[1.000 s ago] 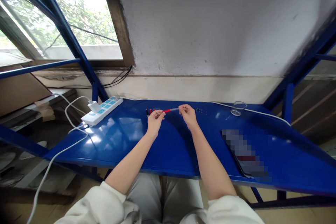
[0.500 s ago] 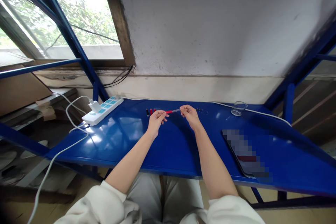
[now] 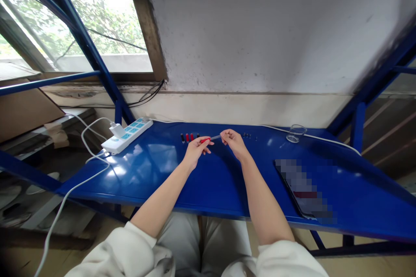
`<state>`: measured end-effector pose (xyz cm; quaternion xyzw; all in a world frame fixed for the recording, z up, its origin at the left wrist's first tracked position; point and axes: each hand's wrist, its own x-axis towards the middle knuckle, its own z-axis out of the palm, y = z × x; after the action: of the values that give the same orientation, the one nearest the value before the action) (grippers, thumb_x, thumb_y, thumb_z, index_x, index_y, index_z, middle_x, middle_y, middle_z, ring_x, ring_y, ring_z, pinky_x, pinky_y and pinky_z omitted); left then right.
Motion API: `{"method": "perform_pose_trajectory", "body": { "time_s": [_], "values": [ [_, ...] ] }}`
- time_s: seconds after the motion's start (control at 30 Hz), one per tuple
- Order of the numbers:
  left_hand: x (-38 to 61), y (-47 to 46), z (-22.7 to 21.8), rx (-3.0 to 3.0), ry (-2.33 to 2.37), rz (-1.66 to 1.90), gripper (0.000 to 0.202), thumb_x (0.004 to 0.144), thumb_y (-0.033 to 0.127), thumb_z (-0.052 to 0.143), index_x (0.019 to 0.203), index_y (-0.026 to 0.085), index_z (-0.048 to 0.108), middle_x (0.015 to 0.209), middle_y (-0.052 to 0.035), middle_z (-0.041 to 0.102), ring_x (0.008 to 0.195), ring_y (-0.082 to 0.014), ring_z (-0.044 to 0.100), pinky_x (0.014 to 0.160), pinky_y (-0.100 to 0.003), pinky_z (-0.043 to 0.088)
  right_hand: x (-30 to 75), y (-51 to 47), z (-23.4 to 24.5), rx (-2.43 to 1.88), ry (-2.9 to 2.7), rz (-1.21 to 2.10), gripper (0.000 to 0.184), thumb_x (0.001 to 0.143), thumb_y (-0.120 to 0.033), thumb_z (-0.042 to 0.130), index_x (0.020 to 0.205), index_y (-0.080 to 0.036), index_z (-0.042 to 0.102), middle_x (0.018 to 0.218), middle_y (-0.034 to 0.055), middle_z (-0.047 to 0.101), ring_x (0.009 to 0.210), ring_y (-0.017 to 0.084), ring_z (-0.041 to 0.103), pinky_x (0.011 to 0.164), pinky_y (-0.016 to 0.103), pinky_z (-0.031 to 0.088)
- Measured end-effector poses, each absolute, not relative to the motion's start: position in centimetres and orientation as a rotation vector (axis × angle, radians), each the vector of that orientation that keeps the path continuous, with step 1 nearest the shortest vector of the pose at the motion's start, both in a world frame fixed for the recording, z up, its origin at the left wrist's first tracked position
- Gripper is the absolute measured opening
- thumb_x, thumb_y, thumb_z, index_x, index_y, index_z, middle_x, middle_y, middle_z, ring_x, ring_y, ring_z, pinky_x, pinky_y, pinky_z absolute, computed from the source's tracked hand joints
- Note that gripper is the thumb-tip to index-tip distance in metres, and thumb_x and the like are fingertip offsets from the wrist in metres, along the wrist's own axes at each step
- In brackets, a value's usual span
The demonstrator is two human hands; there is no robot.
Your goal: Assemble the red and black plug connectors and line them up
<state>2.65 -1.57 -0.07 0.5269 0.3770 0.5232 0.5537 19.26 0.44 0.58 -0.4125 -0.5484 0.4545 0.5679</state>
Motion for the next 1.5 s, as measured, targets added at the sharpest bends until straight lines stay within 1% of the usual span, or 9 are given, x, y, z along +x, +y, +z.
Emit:
{"method": "perform_pose_trajectory", "body": {
  "time_s": [0.3, 0.5, 0.7, 0.83, 0.97, 1.1, 1.2, 1.37, 1.5],
  "values": [
    [2.7, -1.6, 0.0, 1.286, 0.91, 1.216, 0.029, 0.076, 0.033, 0.056, 0.098, 0.013, 0.057, 0.086, -0.0098, 0.066, 0.05, -0.0079, 0.057, 0.044, -0.018, 0.035, 19.2, 0.4, 0.6, -0.944, -1.32, 1.105, 0.028, 0.066, -0.042, 0.064, 0.074, -0.017, 0.055, 0.054, -0.0039, 0.05, 0.05, 0.008, 0.043, 0.051, 0.022, 0.033],
    [3.1, -1.5, -0.5, 1.401, 0.925, 1.251, 0.029, 0.082, 0.038, 0.045, 0.098, 0.016, 0.052, 0.089, -0.0068, 0.063, 0.051, -0.0073, 0.056, 0.046, -0.019, 0.035, 18.2, 0.0, 0.4, -0.918, -1.342, 1.203, 0.03, 0.065, -0.043, 0.065, 0.076, -0.018, 0.054, 0.056, -0.0035, 0.052, 0.051, 0.008, 0.044, 0.052, 0.023, 0.034],
    [3.3, -1.6, -0.8, 1.606, 0.983, 1.266, 0.037, 0.087, 0.043, 0.031, 0.104, 0.018, 0.053, 0.087, -0.0057, 0.061, 0.072, -0.0121, 0.056, 0.061, -0.023, 0.043, 16.8, -0.3, 0.1, -0.911, -1.4, 1.279, 0.028, 0.067, -0.042, 0.064, 0.076, -0.018, 0.053, 0.058, -0.0035, 0.053, 0.052, 0.008, 0.046, 0.052, 0.022, 0.034],
    [3.0, -1.9, -0.6, 1.657, 1.04, 1.326, 0.038, 0.088, 0.042, 0.029, 0.109, 0.019, 0.051, 0.097, -0.0073, 0.059, 0.083, -0.0147, 0.056, 0.073, -0.027, 0.044, 16.8, -0.4, 0.3, -0.906, -1.492, 1.252, 0.028, 0.07, -0.043, 0.061, 0.079, -0.017, 0.055, 0.062, -0.0015, 0.057, 0.053, 0.008, 0.047, 0.054, 0.023, 0.036],
    [2.8, -2.2, -0.2, 1.712, 1.049, 1.392, 0.035, 0.088, 0.039, 0.031, 0.107, 0.019, 0.052, 0.106, -0.0078, 0.056, 0.095, -0.0163, 0.054, 0.082, -0.029, 0.042, 17.1, -0.7, 0.6, -0.909, -1.62, 1.274, 0.028, 0.07, -0.041, 0.061, 0.083, -0.016, 0.057, 0.067, 0.0008, 0.06, 0.056, 0.009, 0.05, 0.058, 0.025, 0.04],
    [2.9, -2.4, 0.0, 1.683, 1.045, 1.395, 0.035, 0.089, 0.039, 0.029, 0.105, 0.019, 0.053, 0.099, -0.007, 0.058, 0.087, -0.0151, 0.055, 0.074, -0.027, 0.045, 16.7, -0.9, 0.8, -0.914, -1.705, 1.339, 0.027, 0.062, -0.036, 0.068, 0.075, -0.015, 0.057, 0.066, 0.0004, 0.06, 0.059, 0.01, 0.053, 0.061, 0.026, 0.042],
    [3.0, -2.5, 0.1, 1.671, 1.042, 1.418, 0.034, 0.089, 0.039, 0.029, 0.101, 0.019, 0.054, 0.094, -0.0058, 0.059, 0.087, -0.0144, 0.054, 0.076, -0.026, 0.044, 16.2, -1.1, 0.7, -0.928, -1.723, 1.387, 0.027, 0.056, -0.033, 0.072, 0.069, -0.015, 0.056, 0.063, -0.0011, 0.058, 0.059, 0.01, 0.054, 0.062, 0.027, 0.043],
    [2.6, -2.1, 0.2, 1.555, 1.078, 1.603, 0.033, 0.089, 0.038, 0.03, 0.095, 0.019, 0.056, 0.091, -0.0056, 0.06, 0.085, -0.013, 0.054, 0.077, -0.026, 0.042, 16.0, -0.6, 0.2, -1.026, -1.666, 1.355, 0.026, 0.059, -0.032, 0.069, 0.072, -0.015, 0.056, 0.064, 0.0002, 0.059, 0.059, 0.011, 0.054, 0.063, 0.028, 0.044],
    [2.1, -1.5, 0.3, 1.295, 1.126, 1.766, 0.033, 0.088, 0.038, 0.03, 0.089, 0.017, 0.055, 0.086, -0.006, 0.06, 0.075, -0.012, 0.054, 0.06, -0.022, 0.041, 15.9, 1.1, -1.0, -1.169, -1.471, 1.146, 0.022, 0.063, -0.032, 0.064, 0.074, -0.016, 0.054, 0.063, 0.0004, 0.058, 0.06, 0.012, 0.055, 0.063, 0.029, 0.044]
  ]
}}
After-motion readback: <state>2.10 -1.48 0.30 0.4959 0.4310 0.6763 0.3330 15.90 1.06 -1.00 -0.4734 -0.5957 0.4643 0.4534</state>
